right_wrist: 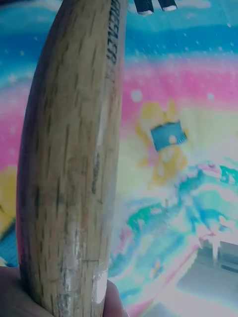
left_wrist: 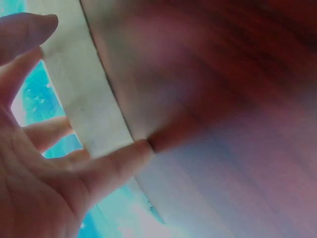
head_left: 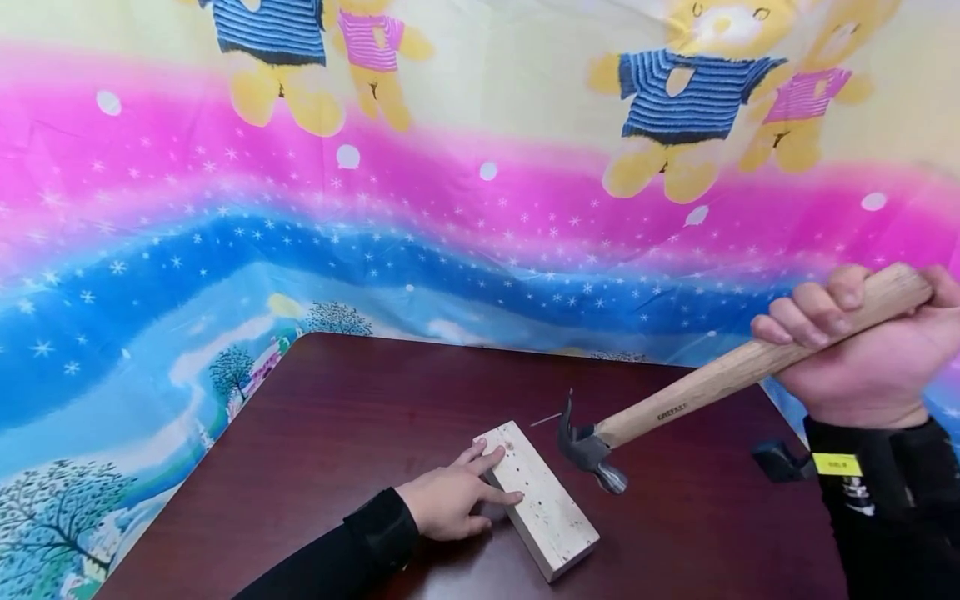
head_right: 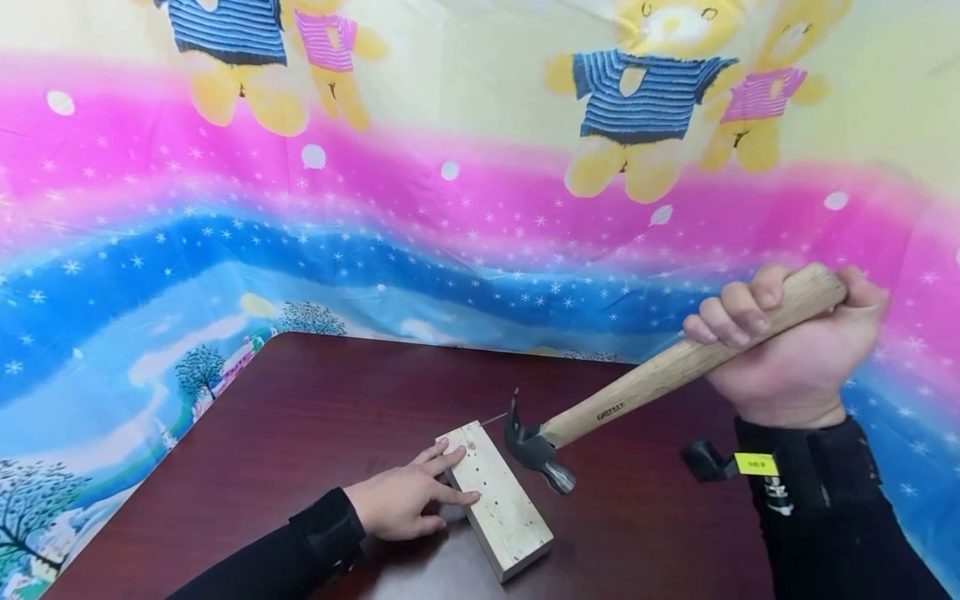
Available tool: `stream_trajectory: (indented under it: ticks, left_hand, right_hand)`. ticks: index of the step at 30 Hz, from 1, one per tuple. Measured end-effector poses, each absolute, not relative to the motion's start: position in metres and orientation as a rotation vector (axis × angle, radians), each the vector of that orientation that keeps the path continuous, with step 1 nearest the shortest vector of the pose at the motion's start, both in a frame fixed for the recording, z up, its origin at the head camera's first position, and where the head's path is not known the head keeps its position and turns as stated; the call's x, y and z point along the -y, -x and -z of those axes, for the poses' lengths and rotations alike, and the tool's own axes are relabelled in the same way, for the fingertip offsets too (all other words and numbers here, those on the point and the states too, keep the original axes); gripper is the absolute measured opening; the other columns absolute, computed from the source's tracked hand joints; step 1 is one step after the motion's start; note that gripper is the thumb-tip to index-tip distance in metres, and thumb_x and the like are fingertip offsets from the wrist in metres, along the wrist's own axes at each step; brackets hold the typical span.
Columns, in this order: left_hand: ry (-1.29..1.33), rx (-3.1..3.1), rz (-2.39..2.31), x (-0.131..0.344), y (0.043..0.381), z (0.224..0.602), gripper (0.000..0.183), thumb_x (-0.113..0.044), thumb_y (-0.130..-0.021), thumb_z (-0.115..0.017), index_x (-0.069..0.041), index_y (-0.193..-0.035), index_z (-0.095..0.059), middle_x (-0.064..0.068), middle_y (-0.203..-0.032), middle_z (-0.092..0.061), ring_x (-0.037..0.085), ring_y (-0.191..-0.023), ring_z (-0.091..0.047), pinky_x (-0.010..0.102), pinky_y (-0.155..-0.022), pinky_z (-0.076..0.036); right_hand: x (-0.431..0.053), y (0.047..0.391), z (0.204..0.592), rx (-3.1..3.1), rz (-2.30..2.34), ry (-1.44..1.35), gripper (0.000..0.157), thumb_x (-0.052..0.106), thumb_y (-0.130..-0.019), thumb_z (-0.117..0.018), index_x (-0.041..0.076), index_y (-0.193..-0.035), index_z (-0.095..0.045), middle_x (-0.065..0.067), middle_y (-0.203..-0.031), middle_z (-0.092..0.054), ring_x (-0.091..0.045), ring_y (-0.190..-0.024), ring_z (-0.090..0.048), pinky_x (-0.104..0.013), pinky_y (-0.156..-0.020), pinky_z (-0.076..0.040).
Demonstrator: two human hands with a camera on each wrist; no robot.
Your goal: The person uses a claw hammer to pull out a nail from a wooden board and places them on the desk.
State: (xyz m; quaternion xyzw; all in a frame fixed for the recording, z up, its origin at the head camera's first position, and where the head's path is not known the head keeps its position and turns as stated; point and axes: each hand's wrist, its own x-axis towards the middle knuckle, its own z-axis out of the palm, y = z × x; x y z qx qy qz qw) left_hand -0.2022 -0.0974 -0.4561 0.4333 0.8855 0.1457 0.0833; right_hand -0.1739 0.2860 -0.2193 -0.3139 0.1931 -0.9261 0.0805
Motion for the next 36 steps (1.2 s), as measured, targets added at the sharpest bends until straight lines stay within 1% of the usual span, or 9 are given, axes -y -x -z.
stream_trajectory:
  ticks: [3,6,9,15,18,22,27,30,36]
  left_hand:
    - [-1.264,-2.651,-0.441,0.095,0.204,0.454,0.052,-0.022,-0.092,-0.067,-0.045,-0.137,-0.056,0.012,-0.162,-0.022,0.037,-0.148,-0.016,0.027,-0.082,-0.052]
    - [-1.251,-2.666,-0.437,0.093,0.207,0.453,0.051,-0.02,-0.092,-0.066,-0.045,-0.135,-0.058,0.011,-0.161,-0.024,0.037,-0.147,-0.017,0.036,-0.093,-0.05]
    - [-1.248,-2.671,-0.441,0.089,0.21,0.452,0.048,-0.022,-0.092,-0.067,-0.045,-0.133,-0.059,0.01,-0.161,-0.026,0.036,-0.147,-0.018,0.053,-0.108,-0.035]
    - [-1.215,-2.628,-0.511,0.087,0.213,0.451,0.038,-0.043,-0.096,-0.062,-0.044,-0.135,-0.059,0.008,-0.162,-0.023,0.033,-0.149,-0.012,0.067,-0.11,-0.019]
    - [-1.239,-2.631,-0.537,0.088,0.215,0.444,0.053,-0.059,-0.099,-0.047,-0.034,-0.146,-0.05,0.006,-0.163,-0.021,0.029,-0.15,-0.009,0.066,-0.112,-0.009]
    - [-1.22,-2.705,-0.765,0.092,0.214,0.421,0.081,-0.065,-0.1,-0.032,-0.013,-0.16,-0.015,0.003,-0.165,-0.007,0.022,-0.15,-0.003,0.055,-0.117,-0.002]
    - [-1.211,-2.648,-1.218,0.096,0.206,0.382,0.086,-0.062,-0.101,-0.035,-0.015,-0.158,0.008,-0.008,-0.164,0.001,0.012,-0.149,-0.008,0.042,-0.119,-0.015]
    - [-1.303,-2.558,-1.382,0.091,0.2,0.369,0.077,-0.051,-0.103,-0.043,-0.012,-0.159,-0.007,-0.007,-0.163,-0.016,0.012,-0.147,-0.019,0.04,-0.115,-0.026]
    - [-1.315,-2.392,-1.657,0.08,0.192,0.364,0.041,-0.023,-0.105,-0.05,-0.002,-0.14,-0.056,0.005,-0.136,-0.06,0.025,-0.142,-0.033,0.039,-0.115,-0.027]
  right_hand:
    - [-0.284,0.175,0.207,-0.547,2.647,1.065,0.067,0.06,-0.092,-0.021,-0.002,-0.074,-0.04,-0.014,-0.062,-0.034,-0.031,-0.055,-0.03,-0.048,-0.062,-0.03]
    - [-0.281,0.177,0.197,-0.55,2.579,1.144,0.064,0.055,-0.094,-0.019,-0.002,-0.075,-0.039,-0.013,-0.062,-0.034,-0.031,-0.057,-0.032,-0.047,-0.063,-0.029]
    - [-0.278,0.173,0.188,-0.563,2.555,1.182,0.061,0.052,-0.096,-0.019,-0.002,-0.075,-0.039,-0.013,-0.061,-0.035,-0.031,-0.058,-0.035,-0.045,-0.062,-0.027]
    - [-0.272,0.167,0.179,-0.616,2.494,1.246,0.054,0.043,-0.095,-0.024,-0.004,-0.075,-0.041,-0.012,-0.058,-0.034,-0.029,-0.056,-0.034,-0.043,-0.06,-0.028]
    - [-0.269,0.166,0.178,-0.647,2.425,1.31,0.053,0.042,-0.091,-0.023,-0.005,-0.078,-0.042,-0.011,-0.061,-0.034,-0.028,-0.058,-0.033,-0.041,-0.061,-0.027]
    - [-0.266,0.164,0.179,-0.698,2.391,1.323,0.071,0.059,-0.091,-0.016,-0.006,-0.079,-0.042,-0.012,-0.063,-0.035,-0.028,-0.057,-0.033,-0.041,-0.061,-0.027]
    - [-0.257,0.162,0.181,-0.722,2.39,1.319,0.078,0.066,-0.088,-0.01,-0.006,-0.075,-0.039,-0.014,-0.064,-0.034,-0.027,-0.055,-0.031,-0.041,-0.06,-0.025]
    - [-0.252,0.161,0.184,-0.737,2.355,1.35,0.066,0.055,-0.089,-0.018,-0.006,-0.075,-0.038,-0.013,-0.065,-0.033,-0.026,-0.056,-0.029,-0.041,-0.061,-0.023]
    - [-0.251,0.165,0.189,-0.828,2.331,1.351,0.059,0.048,-0.087,-0.02,-0.007,-0.075,-0.039,-0.012,-0.062,-0.032,-0.028,-0.055,-0.03,-0.043,-0.061,-0.024]
